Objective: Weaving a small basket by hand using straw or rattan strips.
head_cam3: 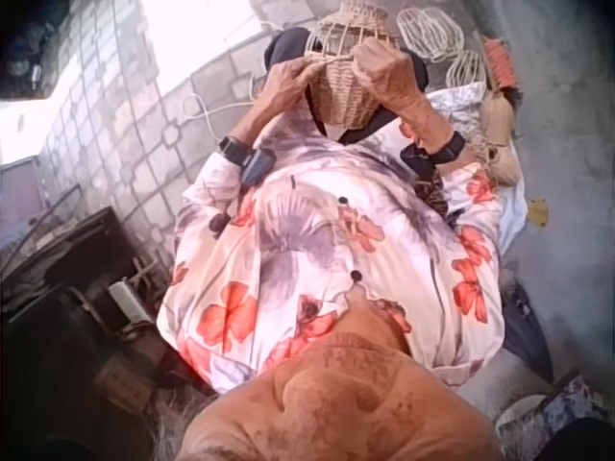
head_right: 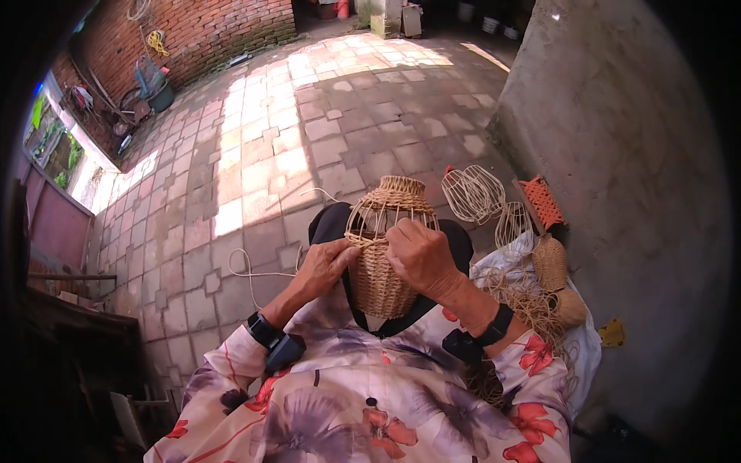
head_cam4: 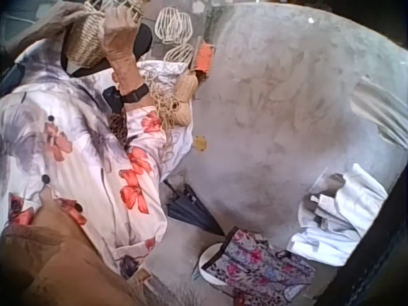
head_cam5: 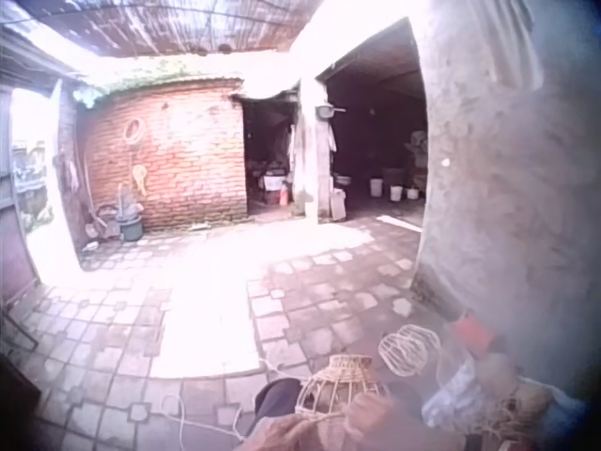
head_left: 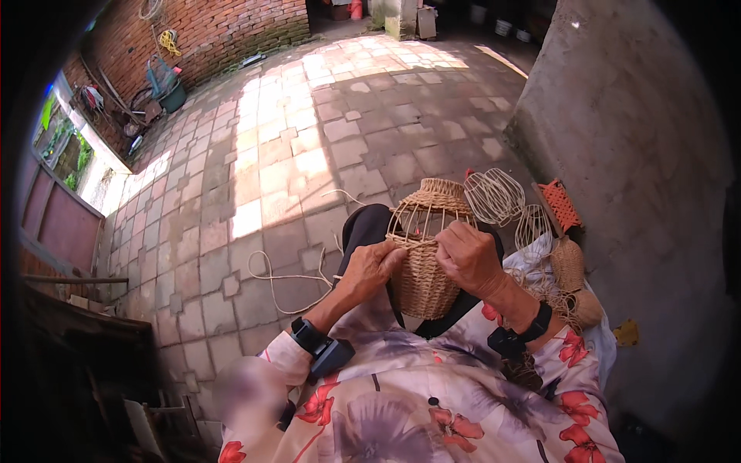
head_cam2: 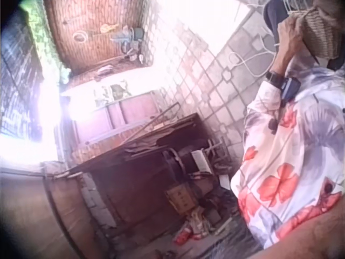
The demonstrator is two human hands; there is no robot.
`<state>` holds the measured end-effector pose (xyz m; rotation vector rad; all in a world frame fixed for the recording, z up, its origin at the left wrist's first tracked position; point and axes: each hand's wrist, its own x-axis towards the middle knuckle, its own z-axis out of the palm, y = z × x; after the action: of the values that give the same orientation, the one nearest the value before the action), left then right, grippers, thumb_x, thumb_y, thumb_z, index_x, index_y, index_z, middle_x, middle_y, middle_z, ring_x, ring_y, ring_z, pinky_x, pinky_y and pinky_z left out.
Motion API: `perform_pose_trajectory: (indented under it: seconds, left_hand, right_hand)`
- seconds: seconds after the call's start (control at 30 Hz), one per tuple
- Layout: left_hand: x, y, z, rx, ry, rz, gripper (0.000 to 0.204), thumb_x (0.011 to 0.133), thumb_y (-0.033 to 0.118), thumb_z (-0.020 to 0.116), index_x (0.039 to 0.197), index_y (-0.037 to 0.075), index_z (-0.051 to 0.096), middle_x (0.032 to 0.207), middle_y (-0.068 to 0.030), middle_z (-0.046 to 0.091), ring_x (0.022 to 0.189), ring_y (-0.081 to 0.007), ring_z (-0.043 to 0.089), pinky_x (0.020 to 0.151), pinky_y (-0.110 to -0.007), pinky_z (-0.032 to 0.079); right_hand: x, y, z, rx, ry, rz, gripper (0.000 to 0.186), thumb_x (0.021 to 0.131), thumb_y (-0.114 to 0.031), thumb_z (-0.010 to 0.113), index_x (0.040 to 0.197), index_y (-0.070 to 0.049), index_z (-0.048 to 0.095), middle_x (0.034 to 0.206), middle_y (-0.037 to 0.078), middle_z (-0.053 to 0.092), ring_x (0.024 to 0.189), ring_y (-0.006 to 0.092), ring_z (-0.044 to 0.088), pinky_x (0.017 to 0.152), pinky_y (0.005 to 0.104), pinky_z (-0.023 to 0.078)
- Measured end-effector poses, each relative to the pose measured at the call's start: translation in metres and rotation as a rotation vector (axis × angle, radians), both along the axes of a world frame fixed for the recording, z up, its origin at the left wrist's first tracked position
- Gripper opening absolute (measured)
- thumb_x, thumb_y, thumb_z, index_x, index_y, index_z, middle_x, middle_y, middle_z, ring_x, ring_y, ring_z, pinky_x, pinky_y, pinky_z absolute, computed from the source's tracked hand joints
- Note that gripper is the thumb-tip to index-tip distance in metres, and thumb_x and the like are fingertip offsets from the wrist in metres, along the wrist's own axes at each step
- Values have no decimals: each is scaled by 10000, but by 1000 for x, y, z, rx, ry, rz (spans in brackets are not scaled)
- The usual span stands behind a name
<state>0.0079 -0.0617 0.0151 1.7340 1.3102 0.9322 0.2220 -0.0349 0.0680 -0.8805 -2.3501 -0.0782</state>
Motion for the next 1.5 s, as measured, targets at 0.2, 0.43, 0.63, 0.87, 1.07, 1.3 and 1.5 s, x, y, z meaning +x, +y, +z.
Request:
perform_pose_trajectory:
  seconds: [0.2,0.43,0.63,0.87,1.07,1.3,1.5]
  left_hand:
    - [4,-2,8,-96,-6,19,308,926,274,553,1001,-12,638,751,-182,634,661,-249,613,648,-345,487]
    - [-6,-1,4,-37,-90,-63,306,940,266,562,995,-26,636,719,-139,615,661,-167,587,628,-315,472]
    - [-1,8,-10,3,-94,-13,301,936,288,572,887,-5,620,679,-102,595,622,-178,569,582,-327,459]
    - [9,-20,5,235,210,-43,229,904,217,569,783,22,561,686,-212,583,677,-407,595,574,-457,460]
    - [2,-17,-11,154,98,-86,233,918,231,548,807,26,552,689,-204,582,664,-404,590,554,-447,457]
    - [-8,-16,-9,254,138,-107,232,924,213,542,805,14,535,682,-204,573,656,-404,582,561,-450,455]
    - [-17,4,9,198,224,-179,175,910,205,575,865,36,572,727,-193,588,695,-386,597,579,-432,454]
  right_hand:
    - [-5,-7,3,-136,173,-36,145,729,-25,659,778,-54,526,738,88,506,711,286,571,612,382,464]
    - [-5,-1,-6,-265,245,-68,132,735,-29,649,768,-56,524,749,94,520,722,299,573,621,405,455]
    - [-12,7,16,-71,44,6,97,728,-19,610,761,-33,520,757,127,526,740,335,574,657,421,462]
    - [-8,38,16,-237,-85,86,100,716,-41,583,776,-17,507,770,162,528,745,368,546,656,458,428]
    - [-24,19,21,-97,-99,73,120,677,-36,596,777,-33,530,797,134,556,803,327,591,665,440,475]
    - [-8,-7,20,-55,-79,57,136,665,-26,605,773,-44,523,726,99,477,721,289,547,609,396,465]
    - [6,-9,1,-390,250,-90,143,730,-20,671,792,-16,542,735,96,533,663,237,578,581,340,460]
